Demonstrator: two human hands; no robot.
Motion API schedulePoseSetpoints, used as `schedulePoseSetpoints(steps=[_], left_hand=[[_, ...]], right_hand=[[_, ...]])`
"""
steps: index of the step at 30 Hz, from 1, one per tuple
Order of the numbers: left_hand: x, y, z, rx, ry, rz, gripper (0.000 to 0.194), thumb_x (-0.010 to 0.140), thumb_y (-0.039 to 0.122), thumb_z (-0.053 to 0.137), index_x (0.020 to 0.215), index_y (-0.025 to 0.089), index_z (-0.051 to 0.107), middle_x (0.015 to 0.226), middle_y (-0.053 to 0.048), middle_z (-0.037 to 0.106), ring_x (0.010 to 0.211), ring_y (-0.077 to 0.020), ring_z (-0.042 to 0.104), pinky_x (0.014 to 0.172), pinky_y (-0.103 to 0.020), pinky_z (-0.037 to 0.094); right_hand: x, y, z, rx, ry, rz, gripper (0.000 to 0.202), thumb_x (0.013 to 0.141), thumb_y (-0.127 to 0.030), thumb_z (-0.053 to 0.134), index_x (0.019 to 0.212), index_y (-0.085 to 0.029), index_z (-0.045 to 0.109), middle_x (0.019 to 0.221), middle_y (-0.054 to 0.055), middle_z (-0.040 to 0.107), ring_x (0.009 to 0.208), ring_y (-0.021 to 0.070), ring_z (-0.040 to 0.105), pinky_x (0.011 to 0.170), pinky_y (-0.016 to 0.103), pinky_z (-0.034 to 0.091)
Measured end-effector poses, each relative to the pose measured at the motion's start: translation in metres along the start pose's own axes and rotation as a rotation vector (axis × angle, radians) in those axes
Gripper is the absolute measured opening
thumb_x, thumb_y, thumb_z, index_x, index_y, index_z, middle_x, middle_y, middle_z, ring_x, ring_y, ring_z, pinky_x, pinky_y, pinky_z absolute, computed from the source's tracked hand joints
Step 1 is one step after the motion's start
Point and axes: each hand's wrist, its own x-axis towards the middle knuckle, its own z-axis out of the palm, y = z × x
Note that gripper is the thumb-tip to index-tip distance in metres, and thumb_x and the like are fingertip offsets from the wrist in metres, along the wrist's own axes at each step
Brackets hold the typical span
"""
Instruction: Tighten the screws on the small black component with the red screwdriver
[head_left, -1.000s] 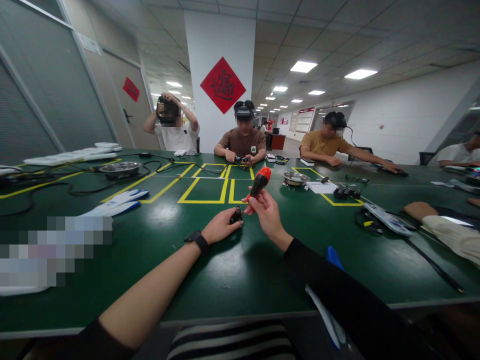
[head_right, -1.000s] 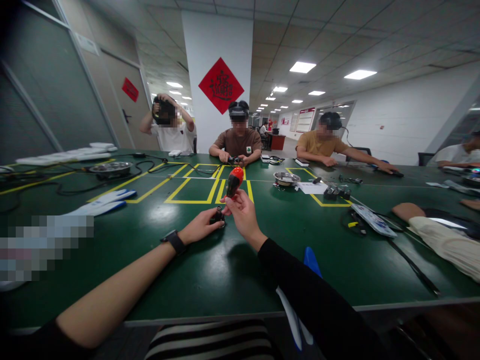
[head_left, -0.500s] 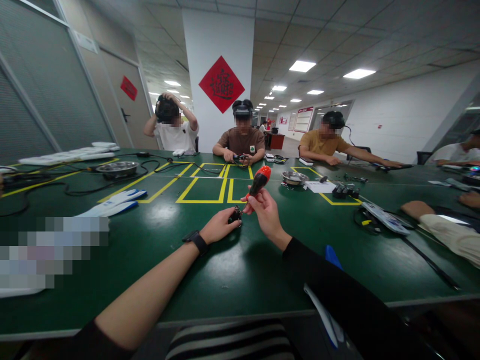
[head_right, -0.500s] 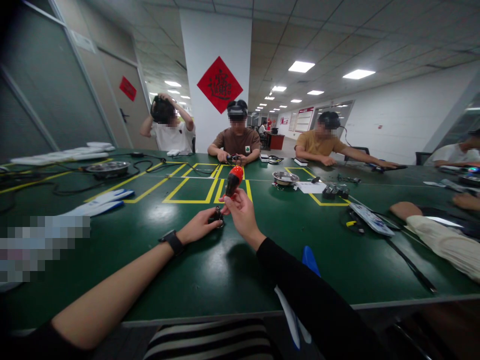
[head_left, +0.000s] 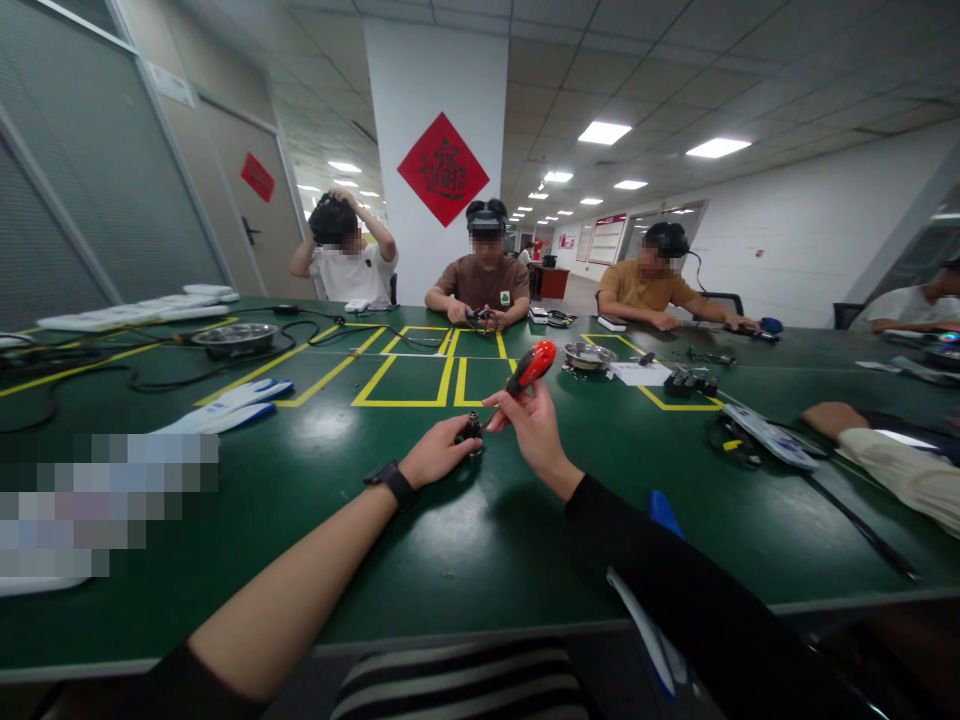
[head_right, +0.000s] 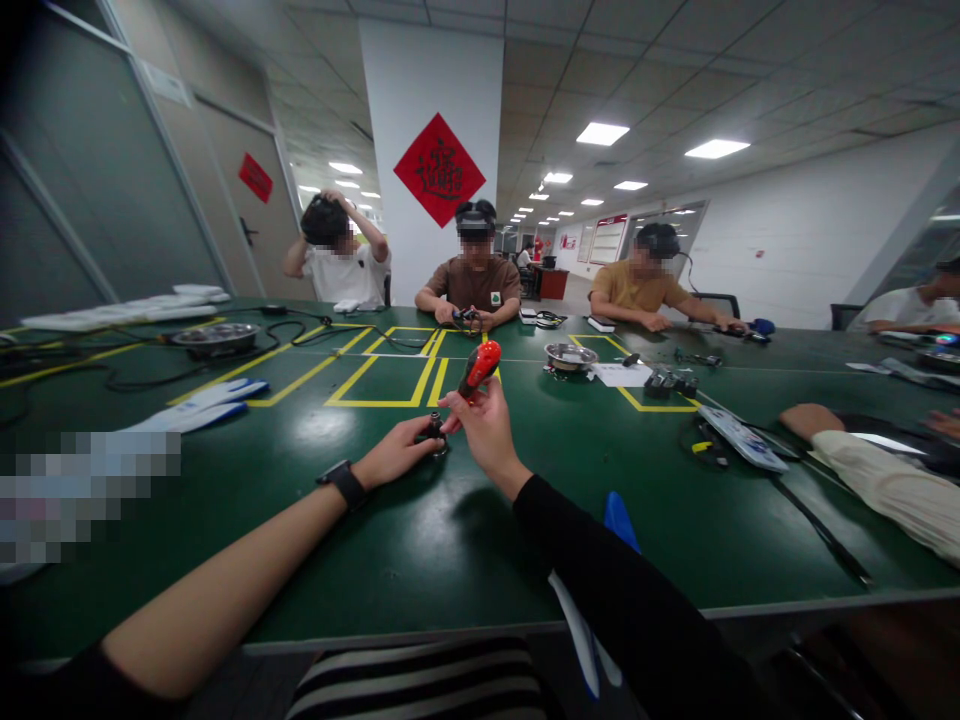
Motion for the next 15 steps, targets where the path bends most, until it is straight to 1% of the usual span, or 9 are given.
schedulePoseSetpoints(steps=[3,6,10,15], left_hand=[[0.0003,-0.0001,0.0001,0.021,0.005,0.007,0.021,0.080,0.030,0.051,0.092,0.015,0.058,0.087,-0.004,0.062,0.077,-0.0176,0.055,0.073,-0.028,0.043],[0.0005,-0.0001,-0.0001,0.037,0.010,0.015,0.022,0.080,0.031,0.052,0.094,0.015,0.058,0.088,-0.004,0.062,0.078,-0.0180,0.055,0.073,-0.029,0.043],[0.0001,-0.0012,-0.0001,0.055,0.017,0.021,0.022,0.080,0.032,0.052,0.092,0.015,0.058,0.088,-0.005,0.062,0.078,-0.0184,0.055,0.072,-0.029,0.043],[-0.0004,-0.0003,-0.0007,0.073,0.003,0.021,0.023,0.081,0.032,0.051,0.095,0.016,0.057,0.089,-0.005,0.062,0.079,-0.0189,0.055,0.074,-0.030,0.043]], right_hand=[[-0.0001,0.0017,-0.0018,0.046,-0.024,0.009,0.020,0.085,-0.033,0.051,0.097,-0.022,0.040,0.082,-0.001,0.062,0.052,0.0078,0.058,0.049,0.020,0.048],[0.0001,0.0023,-0.0022,0.059,-0.032,0.014,0.019,0.086,-0.034,0.048,0.100,-0.022,0.043,0.087,0.001,0.062,0.053,0.0076,0.058,0.050,0.021,0.048],[0.0005,0.0011,-0.0009,0.041,-0.032,0.012,0.021,0.085,-0.034,0.050,0.100,-0.022,0.042,0.087,0.001,0.062,0.053,0.0078,0.058,0.050,0.022,0.049],[0.0006,0.0020,0.0004,0.001,0.032,-0.012,0.026,0.080,-0.031,0.059,0.093,-0.023,0.038,0.076,-0.003,0.061,0.049,0.0070,0.056,0.048,0.020,0.047]])
